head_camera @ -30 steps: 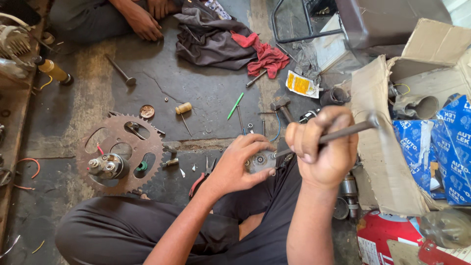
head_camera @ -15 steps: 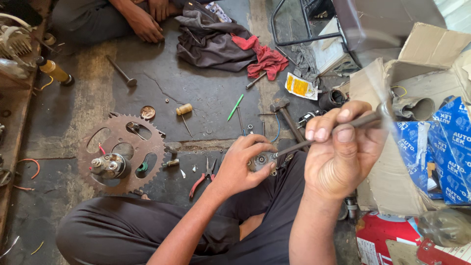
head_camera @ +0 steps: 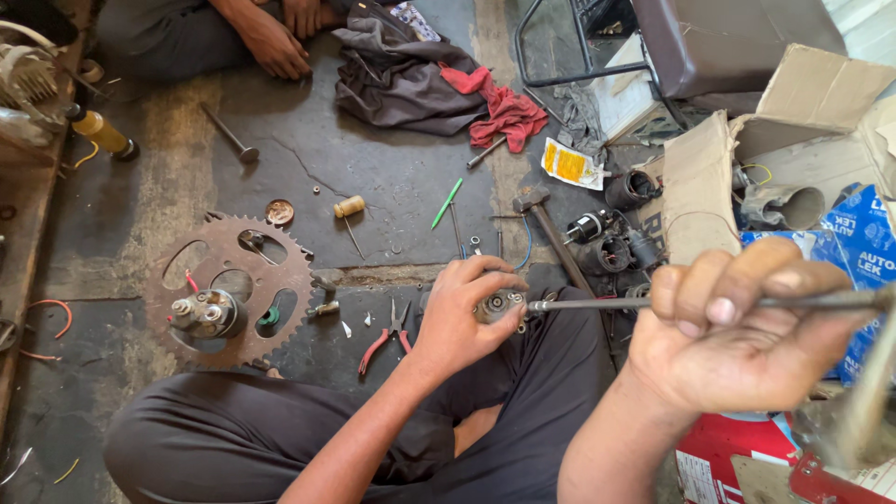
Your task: The person sits on the floor and works on a small cylindrical motor or starter assembly. They use a T-handle wrench to tighten or loosen screws on the component's casing, then switch to pliers to adjust a wire or terminal. The person continues to manipulate the assembly with the wrench and hands throughout the clip.
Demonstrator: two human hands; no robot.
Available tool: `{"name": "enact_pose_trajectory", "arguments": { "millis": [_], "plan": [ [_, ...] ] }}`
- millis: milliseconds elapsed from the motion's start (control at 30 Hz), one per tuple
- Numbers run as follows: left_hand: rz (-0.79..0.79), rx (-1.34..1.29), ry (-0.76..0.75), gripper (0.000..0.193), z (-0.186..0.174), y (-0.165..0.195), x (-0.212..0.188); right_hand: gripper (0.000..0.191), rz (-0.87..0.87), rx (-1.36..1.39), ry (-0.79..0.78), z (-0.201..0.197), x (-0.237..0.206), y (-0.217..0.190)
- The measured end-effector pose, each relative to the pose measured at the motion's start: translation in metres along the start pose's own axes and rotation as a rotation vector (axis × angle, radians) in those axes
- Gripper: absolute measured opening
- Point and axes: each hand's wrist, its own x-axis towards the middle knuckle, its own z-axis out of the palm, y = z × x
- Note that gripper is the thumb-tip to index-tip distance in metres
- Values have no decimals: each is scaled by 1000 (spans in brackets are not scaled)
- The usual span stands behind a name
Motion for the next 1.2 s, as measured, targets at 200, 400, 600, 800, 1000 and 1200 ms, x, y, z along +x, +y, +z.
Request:
{"name": "enact_pose_trajectory", "arguments": {
  "millis": [200, 400, 600, 800, 1000, 1200],
  "plan": [
    [28, 55, 61, 24, 0, 7, -1, 54, -21, 23, -11, -28, -12, -19],
    [22, 213, 46, 20, -4, 14, -4, 48, -43, 112, 174, -17, -17, -31],
    [-24, -64, -68, 81, -18, 1, -3, 54, -104, 490, 487, 33, -19, -34],
    [-157, -423, -201, 92, -26, -17, -6, 45, -130, -162, 39, 71, -17, -11],
    [-91, -407, -230, 87, -28, -24, -5, 42, 36, -18, 218, 94, -28, 7],
    [-157, -385, -253, 95, -20, -30, -9, 43, -33, -394, -19, 88, -27, 27]
  ]
}}
